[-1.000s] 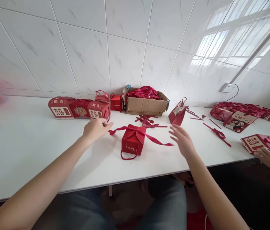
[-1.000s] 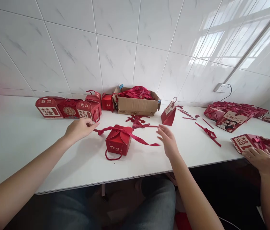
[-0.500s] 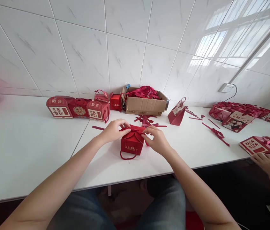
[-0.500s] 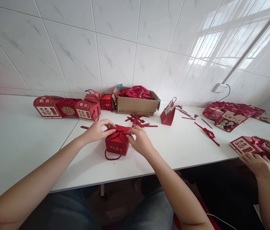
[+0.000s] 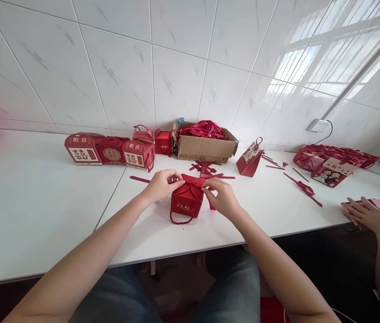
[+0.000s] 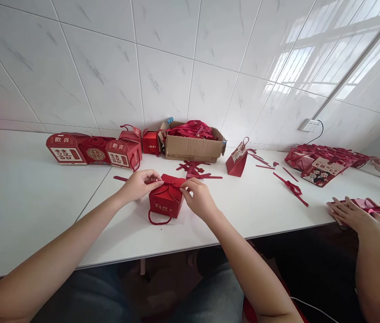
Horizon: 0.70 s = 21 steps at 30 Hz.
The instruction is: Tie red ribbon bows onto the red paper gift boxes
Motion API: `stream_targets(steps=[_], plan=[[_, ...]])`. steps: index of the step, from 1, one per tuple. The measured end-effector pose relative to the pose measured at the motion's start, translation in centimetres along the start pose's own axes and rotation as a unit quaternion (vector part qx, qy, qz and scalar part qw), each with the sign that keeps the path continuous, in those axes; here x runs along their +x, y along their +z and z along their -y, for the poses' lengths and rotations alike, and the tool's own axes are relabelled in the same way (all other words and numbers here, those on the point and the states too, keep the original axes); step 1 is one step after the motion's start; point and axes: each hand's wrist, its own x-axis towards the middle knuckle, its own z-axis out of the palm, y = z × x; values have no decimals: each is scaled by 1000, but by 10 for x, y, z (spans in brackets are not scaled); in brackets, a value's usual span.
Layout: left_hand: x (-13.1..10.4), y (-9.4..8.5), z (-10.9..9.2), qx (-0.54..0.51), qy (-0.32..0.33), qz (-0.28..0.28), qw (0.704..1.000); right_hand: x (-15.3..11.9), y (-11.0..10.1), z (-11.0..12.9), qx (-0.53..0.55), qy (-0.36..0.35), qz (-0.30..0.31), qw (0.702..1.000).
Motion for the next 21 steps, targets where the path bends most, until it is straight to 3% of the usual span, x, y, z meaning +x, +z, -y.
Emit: stream_targets(steps=[7, 17, 21], plan=[[-3, -13, 2, -77, -51, 2, 996, -4, -6, -9, -26, -12, 16, 999], [-8, -20, 0, -62, -54, 19, 996, -1, -17, -10, -43, -14, 57, 997], [-13, -24, -5, -46, -39, 25, 998, -1, -21, -8, -35, 17, 76, 996]])
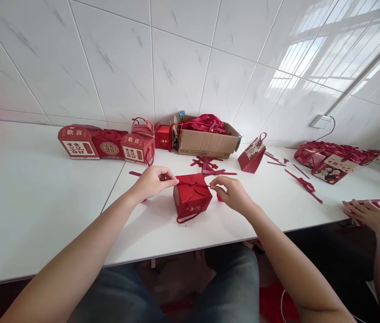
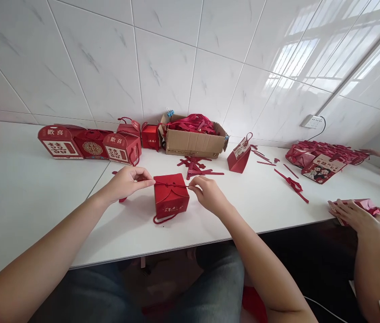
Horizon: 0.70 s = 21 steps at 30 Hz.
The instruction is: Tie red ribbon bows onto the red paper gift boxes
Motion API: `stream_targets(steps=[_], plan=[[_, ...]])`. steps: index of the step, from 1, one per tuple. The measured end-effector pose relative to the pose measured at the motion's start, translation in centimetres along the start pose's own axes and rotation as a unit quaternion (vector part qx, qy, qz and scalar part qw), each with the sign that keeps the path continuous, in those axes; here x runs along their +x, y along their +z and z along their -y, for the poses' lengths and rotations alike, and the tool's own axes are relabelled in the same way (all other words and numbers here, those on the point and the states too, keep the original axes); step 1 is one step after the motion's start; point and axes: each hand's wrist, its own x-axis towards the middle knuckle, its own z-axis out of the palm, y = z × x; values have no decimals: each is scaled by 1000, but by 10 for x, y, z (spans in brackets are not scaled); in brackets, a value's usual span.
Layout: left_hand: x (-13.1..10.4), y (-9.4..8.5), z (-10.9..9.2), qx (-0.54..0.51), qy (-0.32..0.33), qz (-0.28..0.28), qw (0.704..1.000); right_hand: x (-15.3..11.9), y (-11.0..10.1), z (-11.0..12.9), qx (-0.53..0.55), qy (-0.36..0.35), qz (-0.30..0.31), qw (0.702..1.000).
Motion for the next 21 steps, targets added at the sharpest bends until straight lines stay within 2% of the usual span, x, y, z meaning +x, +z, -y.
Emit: stream_targets(steps=[3, 6, 10, 12, 14, 18, 21], plan=[[-1, -1, 0, 3, 0, 5, 1000, 1, 0, 0, 17, 35, 14, 999], [-1, 0, 2, -1, -24, 19, 1000, 3, 1, -3, 86, 79, 47, 992], [-1, 0, 5, -21, -37, 21, 999, 6, -2, -6, 242, 161, 136, 947], [-2, 0, 5, -22, -38, 21, 999, 8, -6, -5, 269, 201, 172, 926], [-1, 2, 3, -12, -39, 18, 999, 11, -9, -1, 255, 229, 197, 919], [0, 10, 4, 32, 2, -27, 999, 16, -13, 3, 237, 234, 247, 910], [0, 17, 6, 57, 40, -64, 996, 19, -14, 3, 295, 230, 253, 892]])
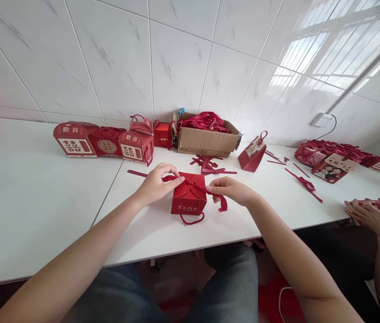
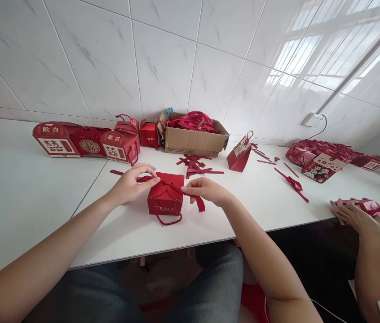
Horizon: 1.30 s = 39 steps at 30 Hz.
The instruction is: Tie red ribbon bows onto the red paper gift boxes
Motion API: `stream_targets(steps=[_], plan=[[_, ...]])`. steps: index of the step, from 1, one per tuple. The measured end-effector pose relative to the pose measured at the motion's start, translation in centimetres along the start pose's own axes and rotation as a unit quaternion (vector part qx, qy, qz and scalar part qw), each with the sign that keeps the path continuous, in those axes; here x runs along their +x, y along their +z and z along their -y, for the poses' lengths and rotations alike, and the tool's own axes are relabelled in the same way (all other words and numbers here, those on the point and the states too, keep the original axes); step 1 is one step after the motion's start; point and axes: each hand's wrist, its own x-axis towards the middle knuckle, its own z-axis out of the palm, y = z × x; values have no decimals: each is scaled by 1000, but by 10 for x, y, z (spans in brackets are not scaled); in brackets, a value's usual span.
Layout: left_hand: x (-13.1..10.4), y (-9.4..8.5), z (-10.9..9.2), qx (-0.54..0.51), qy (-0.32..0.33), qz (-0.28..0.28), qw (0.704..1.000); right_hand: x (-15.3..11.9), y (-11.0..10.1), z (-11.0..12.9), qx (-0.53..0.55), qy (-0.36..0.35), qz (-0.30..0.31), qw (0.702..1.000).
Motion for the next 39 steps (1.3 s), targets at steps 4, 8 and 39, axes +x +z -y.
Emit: stream_targets(steps=[4, 8, 39], plan=[[0, 5, 1, -6, 5, 9, 1000, 1, -2, -1, 104, -6, 4, 995], [-1, 5, 1, -15, 6, 9, 1000, -1, -4, -3, 87, 47, 36, 994], [-1, 6, 4, -89, -31, 46, 994, -10, 6, -34, 311, -8, 37, 950]])
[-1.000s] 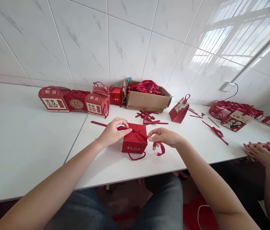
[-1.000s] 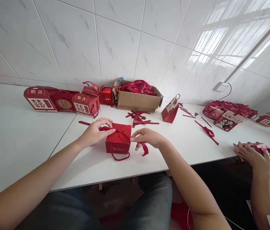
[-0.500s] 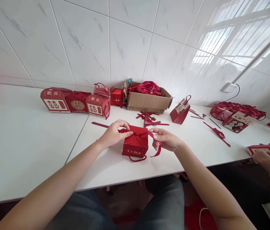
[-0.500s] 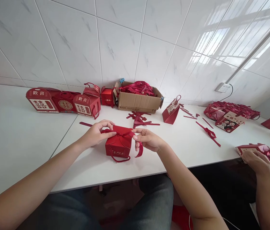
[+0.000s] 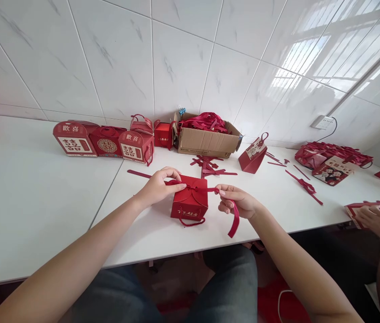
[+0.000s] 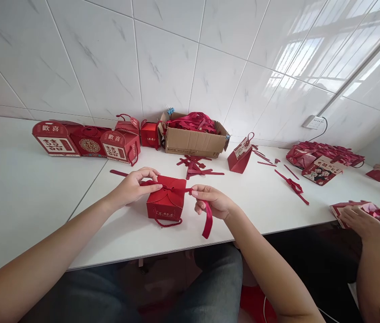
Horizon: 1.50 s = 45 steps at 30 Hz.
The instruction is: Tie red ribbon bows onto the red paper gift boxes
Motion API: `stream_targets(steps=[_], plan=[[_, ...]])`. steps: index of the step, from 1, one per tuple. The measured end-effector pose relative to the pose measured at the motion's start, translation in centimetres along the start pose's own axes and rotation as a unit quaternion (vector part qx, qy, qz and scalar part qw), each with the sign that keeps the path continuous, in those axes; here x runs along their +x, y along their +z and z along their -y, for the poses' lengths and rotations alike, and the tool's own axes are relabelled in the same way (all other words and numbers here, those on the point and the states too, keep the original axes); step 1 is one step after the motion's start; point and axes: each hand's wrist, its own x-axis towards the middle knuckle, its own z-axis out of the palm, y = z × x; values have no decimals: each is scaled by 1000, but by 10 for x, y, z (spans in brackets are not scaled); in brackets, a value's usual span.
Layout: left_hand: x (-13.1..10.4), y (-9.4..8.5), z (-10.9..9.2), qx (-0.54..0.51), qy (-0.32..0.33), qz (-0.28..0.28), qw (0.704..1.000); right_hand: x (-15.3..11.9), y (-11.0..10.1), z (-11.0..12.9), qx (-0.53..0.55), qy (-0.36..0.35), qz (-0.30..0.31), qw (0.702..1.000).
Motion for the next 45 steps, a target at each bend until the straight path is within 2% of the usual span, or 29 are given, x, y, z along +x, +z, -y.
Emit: stream_targets(steps=[3, 7, 10, 14, 17, 21, 26, 29, 31, 36, 38, 40, 43, 45], plan=[[0, 0, 0, -3, 2, 0, 1000, 3, 6, 1, 26, -36, -44, 998], [-1, -1, 1, 29, 15, 2, 999, 7, 17, 6, 47, -88, -33, 994], [-1, -3, -2, 79, 68, -9, 995, 9, 26, 12, 17, -132, -34, 991], [3, 1, -18, 132, 145, -6, 981, 12, 36, 16, -27, -160, -70, 984], [9, 9, -33, 157, 163, 18, 974, 13, 40, 17, -52, -169, -72, 982], [14, 16, -46, 134, 136, -2, 982, 13, 43, 16, -92, -179, -93, 975], [14, 15, -50, 113, 81, -16, 990, 18, 44, 11, -166, -170, -171, 956], [14, 15, -51, 116, 80, -18, 990, 24, 44, 6, -235, -170, -203, 935], [15, 16, -52, 120, 85, -14, 989, 28, 46, 3, -262, -175, -210, 925], [14, 17, -53, 124, 84, -15, 989, 34, 49, -2, -236, -200, -208, 928], [14, 14, -52, 120, 87, -4, 989, 35, 49, -3, -250, -228, -239, 910], [13, 8, -49, 110, 98, 33, 988, 36, 49, -5, -259, -249, -255, 898], [13, 0, -47, 100, 98, 92, 986, 37, 49, -7, -243, -245, -246, 906], [14, 0, -47, 99, 84, 88, 988, 37, 49, -8, -238, -233, -247, 910]])
